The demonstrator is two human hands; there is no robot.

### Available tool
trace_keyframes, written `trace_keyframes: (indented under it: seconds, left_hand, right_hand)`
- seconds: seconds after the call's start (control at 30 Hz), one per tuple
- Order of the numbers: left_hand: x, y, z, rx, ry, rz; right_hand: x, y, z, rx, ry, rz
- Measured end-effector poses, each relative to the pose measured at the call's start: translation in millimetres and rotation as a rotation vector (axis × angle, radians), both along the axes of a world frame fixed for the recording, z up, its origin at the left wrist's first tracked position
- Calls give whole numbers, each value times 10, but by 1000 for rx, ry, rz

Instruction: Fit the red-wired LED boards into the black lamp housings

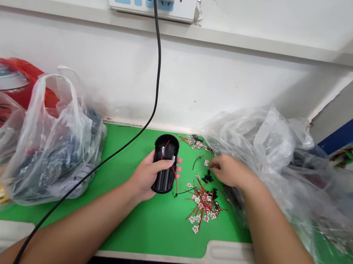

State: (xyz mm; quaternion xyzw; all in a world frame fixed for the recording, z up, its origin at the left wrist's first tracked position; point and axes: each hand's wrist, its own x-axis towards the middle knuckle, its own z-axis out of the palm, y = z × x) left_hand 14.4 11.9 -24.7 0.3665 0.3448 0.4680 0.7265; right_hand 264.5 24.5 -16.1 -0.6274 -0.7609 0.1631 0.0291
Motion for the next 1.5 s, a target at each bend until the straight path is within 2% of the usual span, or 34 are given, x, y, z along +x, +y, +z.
trace_keyframes:
  seconds: [0.27,0.4,0.6,0.87,1.03,1.2,1.5]
  left_hand:
    - [-8,-2,39,-35,-79,7]
    - [-28,-1,39,-53,-50,25]
    - [-55,16,-4,-74,19,34]
    - [-56,17,10,-79,66,29]
    - [-46,20,23,-85,91,26]
    - [-33,8,27,-84,102,29]
    - [-27,25,9,-127,77,49]
  right_hand:
    - [-71,34,-43,-76,-131,-105]
    - [-141,26,-64,-65,-193,-144]
    - [-174,-17,-52,-22,-144,-117]
    - [-6,14,-74,-54,19,-26]
    - [62,7,-17,-83,56,-16]
    - [76,-1,5,-94,28,34]
    - [-15,-6,-50,-85,-54,-13]
